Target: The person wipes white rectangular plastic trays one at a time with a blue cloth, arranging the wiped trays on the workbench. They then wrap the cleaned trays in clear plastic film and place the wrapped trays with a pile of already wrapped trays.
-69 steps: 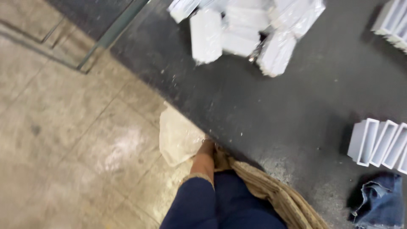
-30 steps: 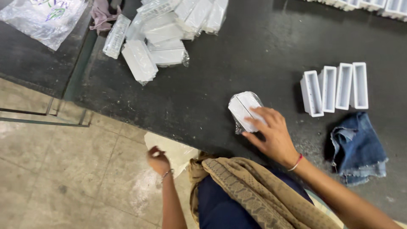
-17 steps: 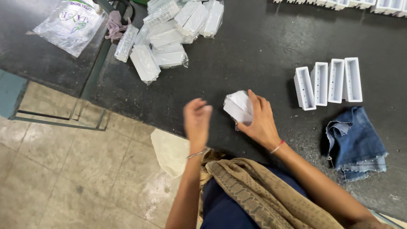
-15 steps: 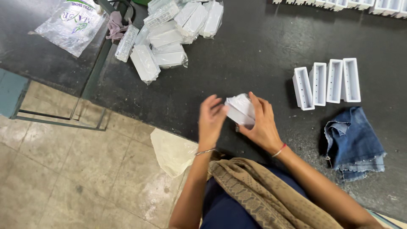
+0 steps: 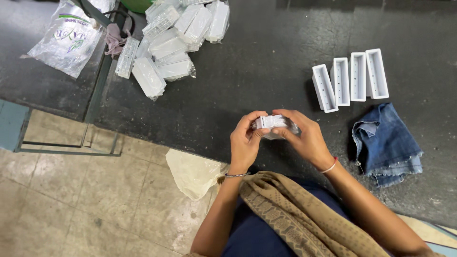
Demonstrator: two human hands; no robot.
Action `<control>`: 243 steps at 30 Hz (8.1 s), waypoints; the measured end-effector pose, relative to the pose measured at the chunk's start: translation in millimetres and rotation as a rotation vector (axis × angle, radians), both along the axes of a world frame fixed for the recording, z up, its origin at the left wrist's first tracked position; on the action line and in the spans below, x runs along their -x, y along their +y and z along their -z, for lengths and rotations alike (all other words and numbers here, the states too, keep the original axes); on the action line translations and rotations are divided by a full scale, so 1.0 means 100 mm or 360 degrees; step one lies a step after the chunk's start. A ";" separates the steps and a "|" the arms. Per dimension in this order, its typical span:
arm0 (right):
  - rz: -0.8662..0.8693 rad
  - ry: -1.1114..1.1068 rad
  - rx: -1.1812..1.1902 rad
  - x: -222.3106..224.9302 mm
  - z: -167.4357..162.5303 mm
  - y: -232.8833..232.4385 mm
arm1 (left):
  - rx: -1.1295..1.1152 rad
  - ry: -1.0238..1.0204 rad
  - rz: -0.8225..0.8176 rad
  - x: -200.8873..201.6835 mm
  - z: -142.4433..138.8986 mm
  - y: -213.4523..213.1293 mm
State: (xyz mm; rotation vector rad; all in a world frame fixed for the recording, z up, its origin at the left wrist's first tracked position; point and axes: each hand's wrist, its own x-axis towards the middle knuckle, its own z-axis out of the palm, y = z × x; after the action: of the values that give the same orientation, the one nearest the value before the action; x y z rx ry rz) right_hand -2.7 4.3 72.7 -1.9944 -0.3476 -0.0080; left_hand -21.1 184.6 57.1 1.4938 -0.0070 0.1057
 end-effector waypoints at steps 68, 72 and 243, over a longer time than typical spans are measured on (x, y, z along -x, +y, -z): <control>0.0145 0.1195 -0.1331 0.02 0.14 -0.58 | -0.0930 -0.0458 0.0254 -0.05 -0.33 -0.43; 0.0070 0.1033 -0.1181 -0.02 0.08 -0.57 | -0.0987 -0.0521 0.0264 -0.05 -0.34 -0.46; 0.0181 -0.0195 0.0070 0.31 -0.09 -0.37 | -0.0884 -0.0349 -0.0017 0.10 -0.43 -0.40</control>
State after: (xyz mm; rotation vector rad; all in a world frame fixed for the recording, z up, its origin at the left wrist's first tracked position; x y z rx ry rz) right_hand -33.8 -32.8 81.6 -2.0598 -0.3147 -0.1968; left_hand -30.7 144.4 100.5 2.0297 -0.2209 0.2938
